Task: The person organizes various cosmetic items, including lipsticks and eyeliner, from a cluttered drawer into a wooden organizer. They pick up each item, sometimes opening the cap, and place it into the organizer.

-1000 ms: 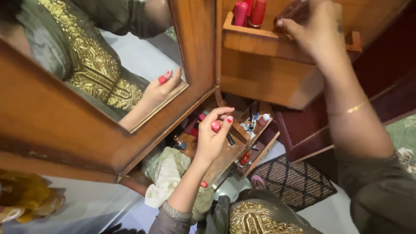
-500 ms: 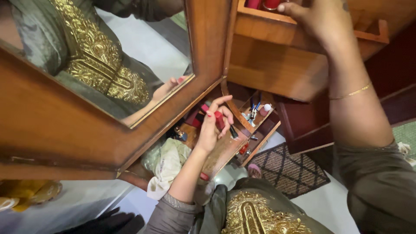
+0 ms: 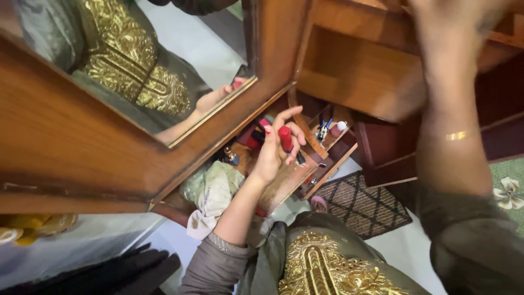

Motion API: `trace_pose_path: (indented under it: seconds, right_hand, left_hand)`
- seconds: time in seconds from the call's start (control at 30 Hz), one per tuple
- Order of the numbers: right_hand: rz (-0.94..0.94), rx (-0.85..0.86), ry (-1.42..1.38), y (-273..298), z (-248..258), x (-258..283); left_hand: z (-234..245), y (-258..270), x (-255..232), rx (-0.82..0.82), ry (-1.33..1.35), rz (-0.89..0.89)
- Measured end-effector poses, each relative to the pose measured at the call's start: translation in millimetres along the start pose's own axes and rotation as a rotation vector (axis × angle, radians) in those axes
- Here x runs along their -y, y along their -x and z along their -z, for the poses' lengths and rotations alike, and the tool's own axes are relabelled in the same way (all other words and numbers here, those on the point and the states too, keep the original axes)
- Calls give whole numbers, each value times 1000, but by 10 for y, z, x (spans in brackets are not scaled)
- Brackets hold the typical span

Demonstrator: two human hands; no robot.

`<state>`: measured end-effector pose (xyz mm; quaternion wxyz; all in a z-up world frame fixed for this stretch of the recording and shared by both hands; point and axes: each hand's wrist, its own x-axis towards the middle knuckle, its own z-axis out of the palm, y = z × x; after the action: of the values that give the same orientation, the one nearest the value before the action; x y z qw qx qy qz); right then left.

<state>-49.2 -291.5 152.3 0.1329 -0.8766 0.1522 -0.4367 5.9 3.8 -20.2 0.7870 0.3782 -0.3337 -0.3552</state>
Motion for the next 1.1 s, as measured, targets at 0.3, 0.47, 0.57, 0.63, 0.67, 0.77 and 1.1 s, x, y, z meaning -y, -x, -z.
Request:
trace_pose_path:
  seconds: [0.3,0.47,0.57,0.63,0.67,0.77,1.1]
  right_hand:
    - [41,557,-500,1323,-166,1132]
    - [-50,552,-642,1376,-258,1101]
    - [-163,352,-800,1114,-107,924]
    - [-12,73,-562,773,38,704]
    - [12,-39,-671,591,57,613]
    - [232,-150,-547,124,-59,461]
    - [227,-88,-29,-153,-465,275]
  left_hand:
    - [-115,41,-102,-31,-229,-73]
    - [-123,27,-84,4,-74,-73]
    - [-112,23,-87,18,67,-67]
    - [-84,35,-80,21,62,-64]
    - [-78,34,-68,20,39,-61]
    - [-35,20,-30,11,-11,-49]
    - [-28,-19,-42,-2,-65,-18]
